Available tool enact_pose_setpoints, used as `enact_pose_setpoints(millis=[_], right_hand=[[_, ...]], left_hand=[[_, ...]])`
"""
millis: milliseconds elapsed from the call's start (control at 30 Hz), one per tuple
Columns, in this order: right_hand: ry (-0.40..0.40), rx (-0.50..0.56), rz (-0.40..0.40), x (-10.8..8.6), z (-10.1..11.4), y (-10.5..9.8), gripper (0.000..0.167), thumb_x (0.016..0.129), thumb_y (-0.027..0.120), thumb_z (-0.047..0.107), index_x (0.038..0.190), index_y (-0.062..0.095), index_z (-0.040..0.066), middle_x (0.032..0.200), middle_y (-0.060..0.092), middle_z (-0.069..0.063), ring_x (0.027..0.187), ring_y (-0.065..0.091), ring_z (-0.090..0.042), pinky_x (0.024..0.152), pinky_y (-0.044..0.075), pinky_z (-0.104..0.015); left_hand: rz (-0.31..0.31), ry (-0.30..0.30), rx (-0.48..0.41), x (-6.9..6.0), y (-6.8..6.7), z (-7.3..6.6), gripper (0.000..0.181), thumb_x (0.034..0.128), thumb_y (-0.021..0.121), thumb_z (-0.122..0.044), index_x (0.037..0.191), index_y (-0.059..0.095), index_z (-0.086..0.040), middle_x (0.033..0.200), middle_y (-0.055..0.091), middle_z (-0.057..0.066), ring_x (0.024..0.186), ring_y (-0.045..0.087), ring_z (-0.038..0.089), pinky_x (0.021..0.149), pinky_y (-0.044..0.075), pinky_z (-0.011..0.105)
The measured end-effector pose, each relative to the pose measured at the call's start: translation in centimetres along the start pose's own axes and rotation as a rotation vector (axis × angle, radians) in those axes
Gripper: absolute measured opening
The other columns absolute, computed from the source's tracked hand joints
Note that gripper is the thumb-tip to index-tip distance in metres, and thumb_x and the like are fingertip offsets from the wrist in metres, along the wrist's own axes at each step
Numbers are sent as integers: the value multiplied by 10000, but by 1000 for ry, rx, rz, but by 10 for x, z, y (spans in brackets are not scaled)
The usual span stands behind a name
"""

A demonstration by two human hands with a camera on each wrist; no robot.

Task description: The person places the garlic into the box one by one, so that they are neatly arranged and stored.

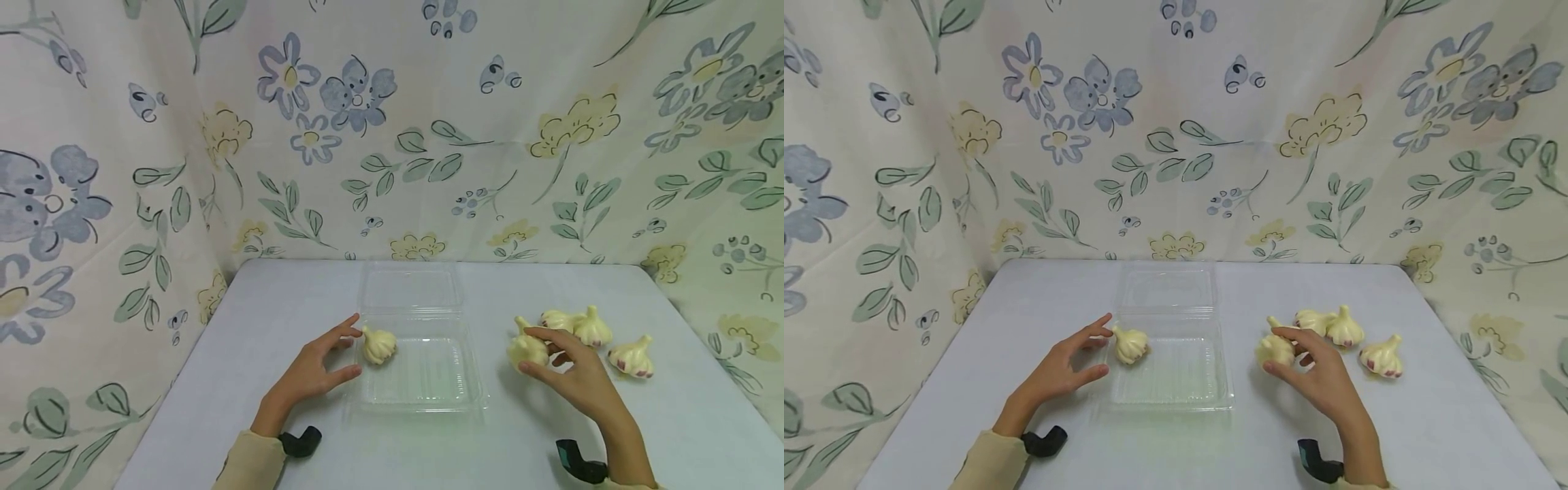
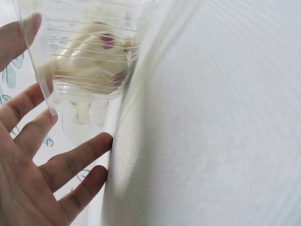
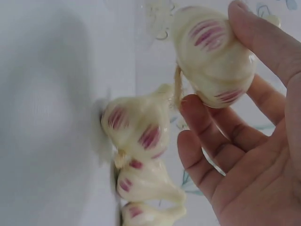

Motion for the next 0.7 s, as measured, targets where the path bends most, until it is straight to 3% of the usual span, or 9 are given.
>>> enact_pose_setpoints(millis=[267, 700], right_hand=[[-37, 83, -42, 11, 22, 21, 563, 796, 885, 175, 1316, 674, 233, 1229, 672, 35, 916, 570, -18, 771, 503, -202], [-51, 166, 60, 25, 57, 59, 538, 810, 877, 281, 1298, 659, 340, 1155, 666, 117, 899, 553, -87, 776, 489, -293]], left_hand=[[4, 1, -6, -1, -1, 0, 564, 902, 774, -373, 1400, 566, -210, 1662, 325, -129, 1275, 647, 266, 1087, 443, 621], [9, -16, -11, -1, 0, 1, 565, 905, 770, -390, 1415, 537, -322, 1657, 319, -164, 1298, 629, 281, 1102, 428, 627]])
Point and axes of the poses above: each hand's wrist, its own x-axis towards the middle knuckle, its own y-axis out of the palm, z = x × y, the point moved 4 cm from there along x, towards the middle knuckle
